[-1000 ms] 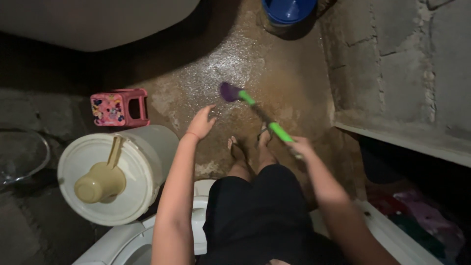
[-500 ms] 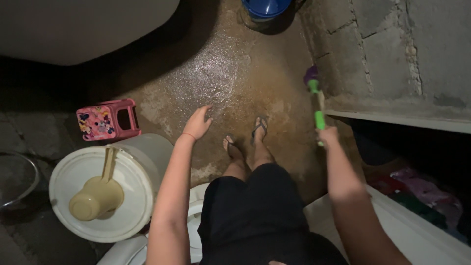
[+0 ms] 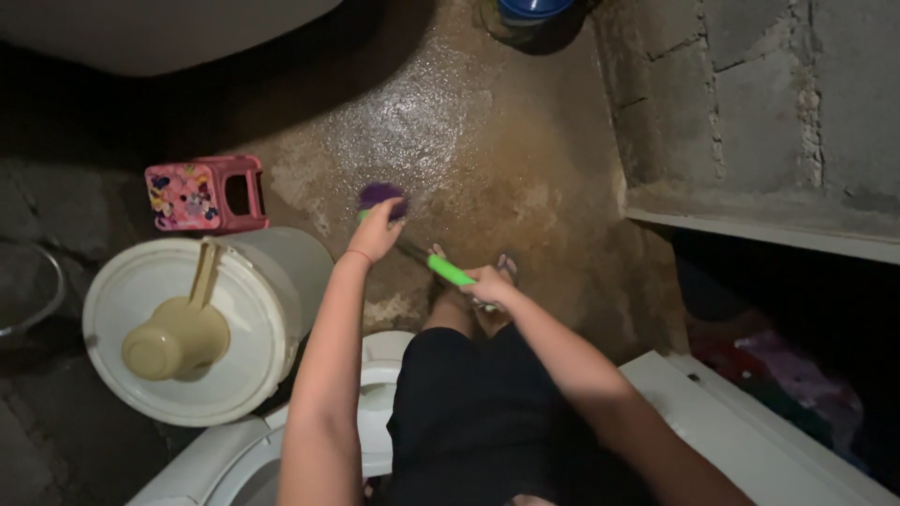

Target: The person dips a mop into a blue bucket of water, wrings it out, and mops the concrete floor around a washing machine, toilet, and buckets. The person repeats the dipping and wringing process and continues mopping the same area.

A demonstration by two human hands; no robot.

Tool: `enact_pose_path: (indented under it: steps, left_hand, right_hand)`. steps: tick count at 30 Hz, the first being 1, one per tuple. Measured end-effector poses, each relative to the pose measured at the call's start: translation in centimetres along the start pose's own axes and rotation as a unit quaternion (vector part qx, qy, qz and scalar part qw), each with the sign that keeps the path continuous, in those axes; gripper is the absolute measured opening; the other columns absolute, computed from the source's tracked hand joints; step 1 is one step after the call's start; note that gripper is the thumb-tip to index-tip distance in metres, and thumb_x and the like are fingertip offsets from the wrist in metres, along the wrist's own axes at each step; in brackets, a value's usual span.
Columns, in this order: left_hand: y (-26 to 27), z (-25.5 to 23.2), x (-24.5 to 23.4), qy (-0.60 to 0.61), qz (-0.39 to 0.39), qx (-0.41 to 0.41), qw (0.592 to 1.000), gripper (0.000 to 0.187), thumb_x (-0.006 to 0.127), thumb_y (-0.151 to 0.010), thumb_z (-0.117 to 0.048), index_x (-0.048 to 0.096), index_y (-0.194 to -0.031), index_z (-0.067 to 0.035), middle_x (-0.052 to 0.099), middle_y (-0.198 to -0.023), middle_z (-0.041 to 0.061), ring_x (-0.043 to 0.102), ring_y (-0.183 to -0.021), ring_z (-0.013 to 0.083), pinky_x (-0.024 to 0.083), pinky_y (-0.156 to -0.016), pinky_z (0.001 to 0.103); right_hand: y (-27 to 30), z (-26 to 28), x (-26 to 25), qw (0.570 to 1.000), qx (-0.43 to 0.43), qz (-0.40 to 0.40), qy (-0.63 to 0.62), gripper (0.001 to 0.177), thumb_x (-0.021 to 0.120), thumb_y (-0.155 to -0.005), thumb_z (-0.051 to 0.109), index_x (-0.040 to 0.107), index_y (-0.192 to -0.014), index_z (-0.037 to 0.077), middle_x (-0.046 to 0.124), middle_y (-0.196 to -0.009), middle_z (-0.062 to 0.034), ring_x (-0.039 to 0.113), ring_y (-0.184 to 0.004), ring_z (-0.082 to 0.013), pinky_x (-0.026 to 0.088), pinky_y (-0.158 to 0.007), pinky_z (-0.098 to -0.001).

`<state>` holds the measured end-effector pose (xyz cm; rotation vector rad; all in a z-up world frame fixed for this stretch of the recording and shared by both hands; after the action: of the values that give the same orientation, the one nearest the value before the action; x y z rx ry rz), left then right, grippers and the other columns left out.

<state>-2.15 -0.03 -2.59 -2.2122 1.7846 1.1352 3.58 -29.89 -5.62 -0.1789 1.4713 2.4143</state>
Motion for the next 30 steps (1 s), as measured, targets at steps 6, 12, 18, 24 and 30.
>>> enact_pose_path:
  steps: [6, 12, 18, 24, 30]
  left_hand:
    - [2.5, -1.6, 0.8, 0.005, -0.031, -0.008, 0.999, 0.056, 0.071, -0.089, -0.013, 0.055, -0.142, -0.009, 0.060, -0.136, 0.024, 0.056, -0.127, 0.0400, 0.044, -0.108, 0.043]
    - [2.0, -5.7, 4.4, 0.006, -0.016, -0.015, 1.000, 0.053, 0.070, -0.089, -0.013, 0.056, -0.140, -0.010, 0.062, -0.136, 0.021, 0.058, -0.127, 0.0377, 0.045, -0.109, 0.042]
    - [0.3, -9.5, 8.9, -0.003, -0.011, 0.021, 1.000, 0.051, 0.071, -0.090, -0.014, 0.056, -0.139, -0.008, 0.059, -0.139, 0.023, 0.054, -0.131, 0.0386, 0.042, -0.111, 0.043]
    - [0.8, -13.8, 10.1, -0.003, 0.009, -0.014, 1.000, 0.052, 0.069, -0.090, -0.015, 0.056, -0.140, -0.010, 0.058, -0.141, 0.021, 0.054, -0.132, 0.0370, 0.042, -0.112, 0.042]
    - [3.0, -13.2, 11.7, 0.012, -0.013, -0.027, 0.999, 0.052, 0.069, -0.091, -0.015, 0.056, -0.141, -0.010, 0.058, -0.140, 0.022, 0.053, -0.132, 0.0383, 0.042, -0.112, 0.042]
  right_hand:
    - [-0.6, -3.6, 1.0, 0.986, 0.000, 0.058, -0.158, 0.041, 0.073, -0.090, 0.016, 0.073, -0.132, 0.018, 0.069, -0.077, -0.0081, 0.057, -0.059, -0.0146, 0.046, -0.051, -0.0303]
    - [0.4, -16.4, -6.5, 0.980, 0.019, -0.022, -0.197, 0.040, 0.075, -0.089, 0.016, 0.075, -0.128, 0.016, 0.065, -0.070, -0.0024, 0.052, -0.051, -0.0110, 0.043, -0.046, -0.0296]
    - [5.1, -29.0, -15.7, 0.962, 0.147, -0.187, -0.133, 0.046, 0.077, -0.087, 0.020, 0.070, -0.133, 0.018, 0.068, -0.070, -0.0085, 0.058, -0.051, -0.0158, 0.047, -0.047, -0.0335]
    - [0.4, -40.4, -17.5, 0.926, 0.148, -0.344, -0.043, 0.039, 0.081, -0.087, 0.022, 0.076, -0.124, 0.013, 0.073, -0.083, -0.0158, 0.064, -0.058, -0.0213, 0.048, -0.055, -0.0379]
    - [3.9, -31.5, -16.3, 0.928, 0.160, -0.259, -0.216, 0.033, 0.071, -0.088, 0.014, 0.067, -0.120, 0.007, 0.071, -0.081, -0.0137, 0.066, -0.056, -0.0239, 0.054, -0.048, -0.0437]
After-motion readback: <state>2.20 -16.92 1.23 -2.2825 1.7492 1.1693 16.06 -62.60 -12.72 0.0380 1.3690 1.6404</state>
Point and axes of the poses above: each hand's wrist, its own y-axis away from the middle knuckle, its own x-axis out of the palm, z = x × y, the point moved 2 cm from there along -y, towards the middle knuckle
